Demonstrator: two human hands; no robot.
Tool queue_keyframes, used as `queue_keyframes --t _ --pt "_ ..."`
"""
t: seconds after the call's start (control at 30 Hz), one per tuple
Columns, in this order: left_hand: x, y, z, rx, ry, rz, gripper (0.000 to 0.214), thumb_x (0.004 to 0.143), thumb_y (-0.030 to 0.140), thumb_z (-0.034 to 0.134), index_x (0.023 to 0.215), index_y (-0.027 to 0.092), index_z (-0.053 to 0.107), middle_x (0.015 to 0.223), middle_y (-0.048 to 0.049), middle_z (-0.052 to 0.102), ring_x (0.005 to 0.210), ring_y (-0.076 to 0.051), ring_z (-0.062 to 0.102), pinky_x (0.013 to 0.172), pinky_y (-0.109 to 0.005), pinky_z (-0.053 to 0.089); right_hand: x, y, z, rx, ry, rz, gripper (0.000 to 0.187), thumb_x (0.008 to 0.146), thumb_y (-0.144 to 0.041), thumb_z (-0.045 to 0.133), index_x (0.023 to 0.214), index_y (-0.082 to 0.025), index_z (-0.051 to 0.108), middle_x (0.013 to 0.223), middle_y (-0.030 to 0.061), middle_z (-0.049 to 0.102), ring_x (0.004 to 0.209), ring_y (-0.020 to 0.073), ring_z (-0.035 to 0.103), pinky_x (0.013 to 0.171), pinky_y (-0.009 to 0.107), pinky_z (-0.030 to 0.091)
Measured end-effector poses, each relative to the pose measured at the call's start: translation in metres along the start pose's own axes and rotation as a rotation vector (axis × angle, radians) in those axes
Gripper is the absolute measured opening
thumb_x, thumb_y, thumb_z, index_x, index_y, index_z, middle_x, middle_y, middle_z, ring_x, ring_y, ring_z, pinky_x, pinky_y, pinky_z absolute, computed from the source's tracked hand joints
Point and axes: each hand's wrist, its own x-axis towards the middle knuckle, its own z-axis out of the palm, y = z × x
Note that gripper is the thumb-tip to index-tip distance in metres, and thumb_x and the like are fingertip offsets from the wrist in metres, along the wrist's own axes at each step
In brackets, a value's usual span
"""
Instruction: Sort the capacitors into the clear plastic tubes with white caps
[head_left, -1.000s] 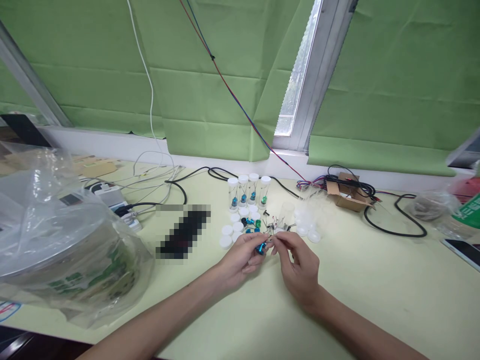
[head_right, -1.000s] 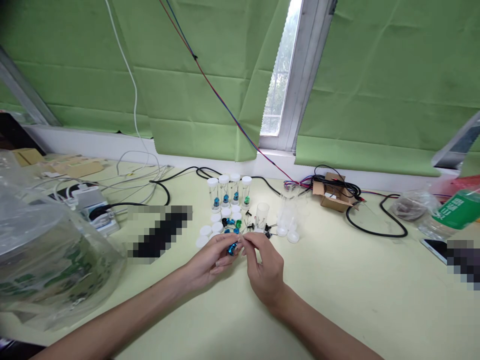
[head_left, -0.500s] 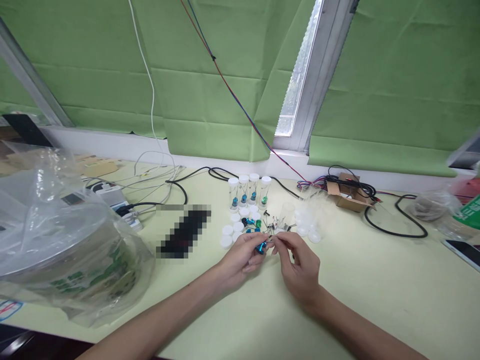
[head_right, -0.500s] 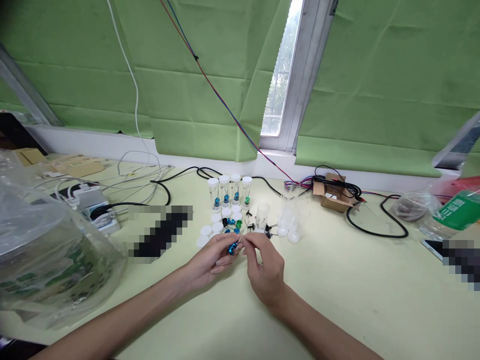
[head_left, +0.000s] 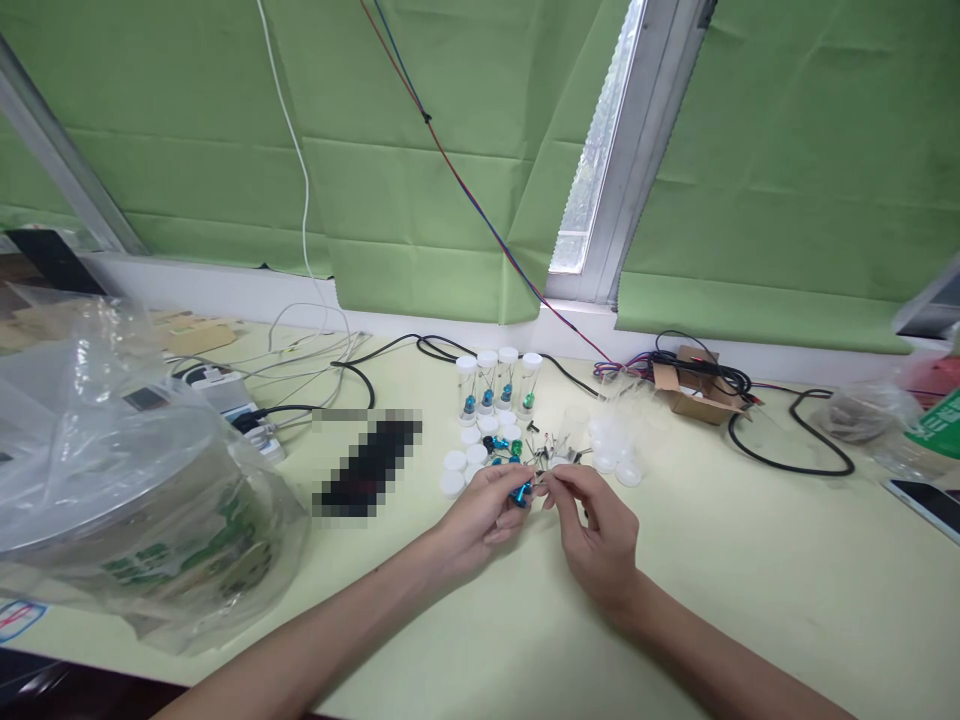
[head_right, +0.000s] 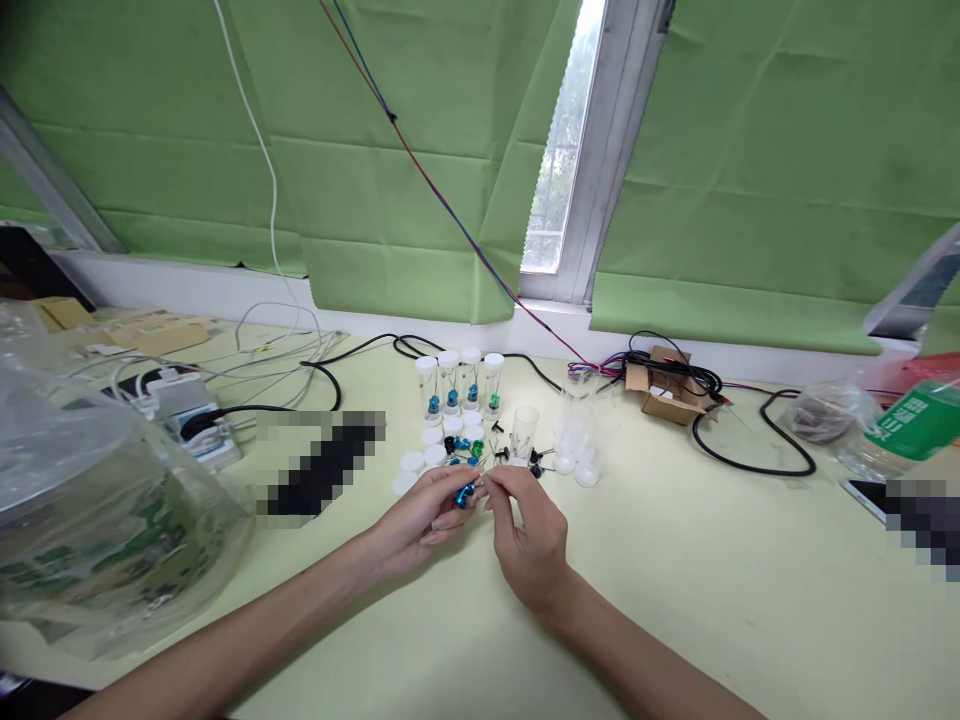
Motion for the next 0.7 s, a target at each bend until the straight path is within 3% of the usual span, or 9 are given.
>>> queue_keyframes --t 0.43,0.7 --pt "0.001 -0.0008 -0.0023 -0.002 -0.007 0.005 0.027 0.075 0.034 0.073 0.075 0.015 0.054 0.07 0.0039 0.055 0.036 0.002 0.026 0.031 -0.016 0.008 0.0004 -0.002 0.0001 0.011 0.005 0.018 0.023 0.09 -0.003 0.054 0.104 -0.02 0.062 0.084 0.0034 0.069 0.072 0.0155 0.068 0.065 0.029 0.058" --pt "0.001 -0.0025 -0.0027 0.024 0.015 0.026 0.027 0.078 0.037 0.071 0.076 0.016 0.055 0.063 0.0065 0.049 0.035 0.001 0.026 0.032 -0.016 0.009 0.0018 -0.0034 -0.001 -0.062 0.033 -0.001 0.02 0.09 -0.005 0.056 0.1 -0.021 0.062 0.082 0.0022 0.071 0.069 0.0147 0.069 0.062 0.027 0.058"
